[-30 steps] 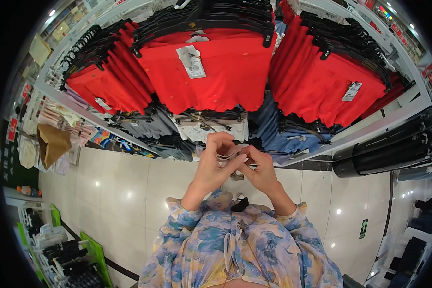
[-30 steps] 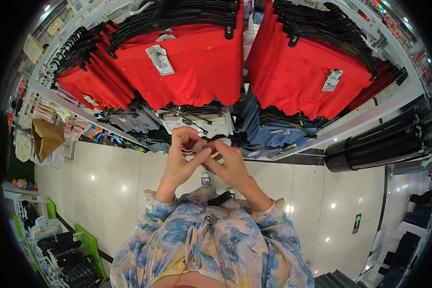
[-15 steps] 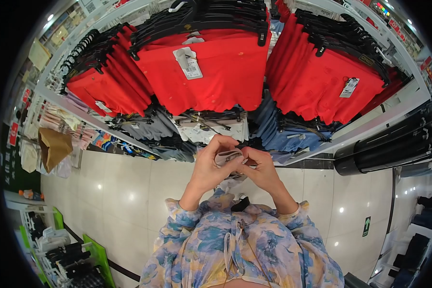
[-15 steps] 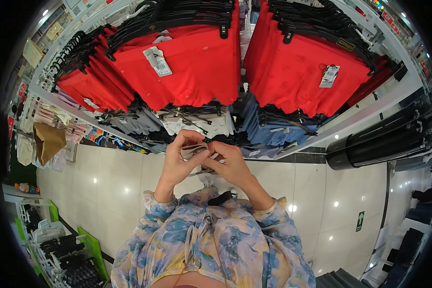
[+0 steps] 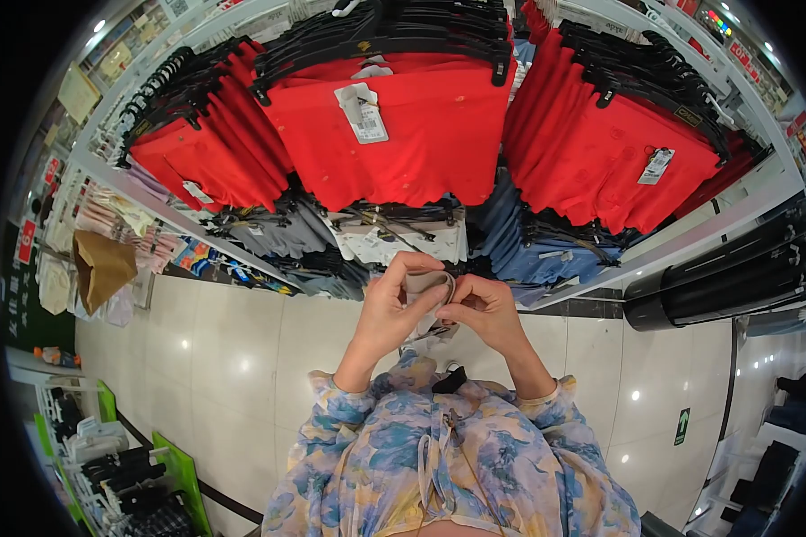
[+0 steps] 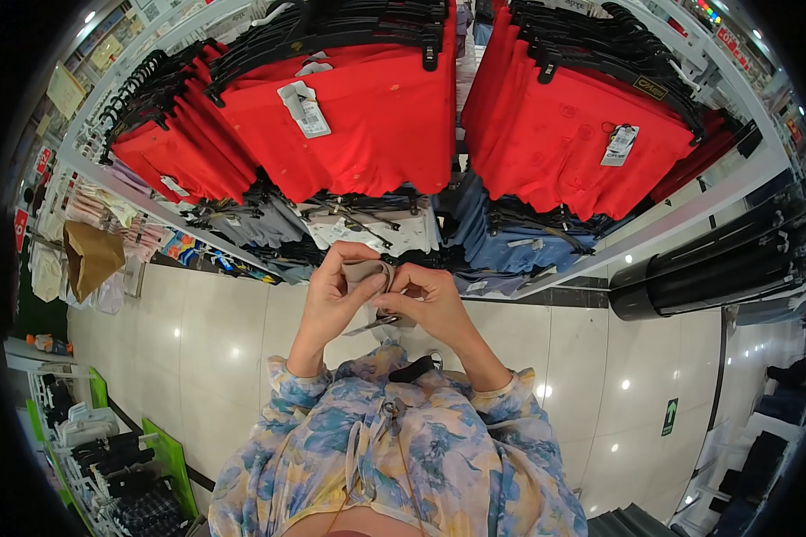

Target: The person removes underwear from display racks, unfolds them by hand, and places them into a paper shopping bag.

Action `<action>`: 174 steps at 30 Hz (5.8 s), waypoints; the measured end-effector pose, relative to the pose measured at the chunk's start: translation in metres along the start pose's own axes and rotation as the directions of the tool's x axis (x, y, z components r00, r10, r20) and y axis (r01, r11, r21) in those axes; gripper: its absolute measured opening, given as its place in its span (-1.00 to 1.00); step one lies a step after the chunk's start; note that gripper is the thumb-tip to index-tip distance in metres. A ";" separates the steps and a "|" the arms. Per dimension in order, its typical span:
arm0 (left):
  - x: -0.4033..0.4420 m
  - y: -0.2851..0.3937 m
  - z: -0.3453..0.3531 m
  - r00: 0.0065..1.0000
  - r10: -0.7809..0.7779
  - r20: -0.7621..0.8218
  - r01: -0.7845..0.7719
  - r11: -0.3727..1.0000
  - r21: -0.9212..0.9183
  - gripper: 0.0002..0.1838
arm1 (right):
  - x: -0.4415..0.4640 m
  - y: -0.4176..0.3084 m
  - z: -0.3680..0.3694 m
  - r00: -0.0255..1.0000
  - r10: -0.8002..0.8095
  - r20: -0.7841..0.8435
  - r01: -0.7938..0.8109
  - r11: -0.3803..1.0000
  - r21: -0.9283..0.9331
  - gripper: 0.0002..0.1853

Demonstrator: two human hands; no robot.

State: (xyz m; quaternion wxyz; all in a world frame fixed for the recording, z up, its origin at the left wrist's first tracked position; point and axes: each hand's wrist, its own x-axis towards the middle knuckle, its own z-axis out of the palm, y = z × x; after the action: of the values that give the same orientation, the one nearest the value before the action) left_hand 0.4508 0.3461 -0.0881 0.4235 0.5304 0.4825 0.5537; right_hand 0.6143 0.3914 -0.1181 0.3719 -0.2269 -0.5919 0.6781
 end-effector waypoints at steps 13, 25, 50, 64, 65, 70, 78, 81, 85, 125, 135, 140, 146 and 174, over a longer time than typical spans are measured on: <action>0.000 -0.001 0.001 0.985 0.076 -0.158 -0.091 0.992 -0.092 -0.57 | -0.001 -0.006 -0.002 0.981 -0.089 -0.172 0.045 0.968 -0.245 -0.83; -0.006 -0.003 0.012 0.999 -0.012 -0.036 0.023 0.941 0.337 -0.72 | 0.007 -0.025 0.010 0.934 -0.185 -0.306 0.062 0.926 -0.373 -0.87; 0.008 -0.028 -0.017 0.941 -0.337 0.037 0.258 0.641 -0.723 -0.71 | 0.011 -0.010 -0.022 0.957 0.219 0.193 -0.064 0.803 -0.592 -0.81; -0.027 -0.043 0.024 0.997 -0.021 0.078 -0.014 0.907 0.421 -0.55 | 0.018 -0.010 -0.026 0.925 0.285 -0.251 -0.148 0.879 0.452 -0.73; -0.028 -0.049 0.027 0.994 -0.083 0.068 0.045 0.900 0.433 -0.49 | 0.018 -0.009 -0.026 0.922 0.274 -0.275 -0.118 0.873 0.473 -0.70; -0.030 -0.058 0.045 0.986 -0.162 0.036 0.124 0.865 0.487 -0.24 | 0.018 -0.018 -0.015 0.921 0.243 -0.304 -0.023 0.815 0.580 -0.63; -0.024 -0.071 0.049 0.994 -0.040 -0.097 0.079 0.893 0.442 -0.24 | 0.010 -0.017 0.012 0.981 0.046 -0.190 0.097 0.733 0.673 -0.60; -0.020 -0.069 0.043 0.978 -0.176 -0.113 0.208 0.878 0.430 -0.33 | 0.008 -0.017 0.014 0.978 -0.039 -0.207 0.175 0.695 0.697 -0.63; -0.018 -0.075 0.040 0.985 0.042 -0.165 0.011 0.952 0.307 -0.50 | 0.008 -0.014 -0.001 0.970 -0.085 -0.227 0.209 0.769 0.604 -0.74; -0.021 -0.052 0.024 0.919 -0.381 0.097 0.372 0.763 -0.528 -0.59 | 0.003 0.005 -0.014 0.998 0.056 0.019 -0.046 0.938 -0.344 -0.27; -0.019 -0.047 0.009 0.912 -0.407 0.060 0.345 0.678 -0.649 -0.58 | -0.001 0.001 -0.016 0.973 0.214 0.081 -0.200 0.967 -0.157 -0.38; -0.019 -0.042 0.006 0.909 -0.410 0.075 0.348 0.648 -0.678 -0.59 | 0.001 0.007 -0.013 0.985 0.159 0.068 -0.138 0.960 -0.244 -0.47; -0.023 -0.037 -0.013 0.825 -0.489 0.283 0.397 0.146 -0.906 -0.56 | 0.000 0.007 -0.022 0.986 0.163 -0.029 -0.110 0.775 0.622 -0.75; -0.041 -0.038 -0.028 0.909 -0.347 0.229 0.414 0.805 -0.425 -0.42 | 0.016 -0.004 0.008 0.986 0.168 0.006 -0.102 0.565 0.819 -0.79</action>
State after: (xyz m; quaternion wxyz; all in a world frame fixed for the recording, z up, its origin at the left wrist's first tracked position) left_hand 0.4242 0.3102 -0.1323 0.6731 0.3431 0.4017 0.5175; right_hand 0.5994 0.3992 -0.1107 0.4027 -0.0990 -0.1804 0.8919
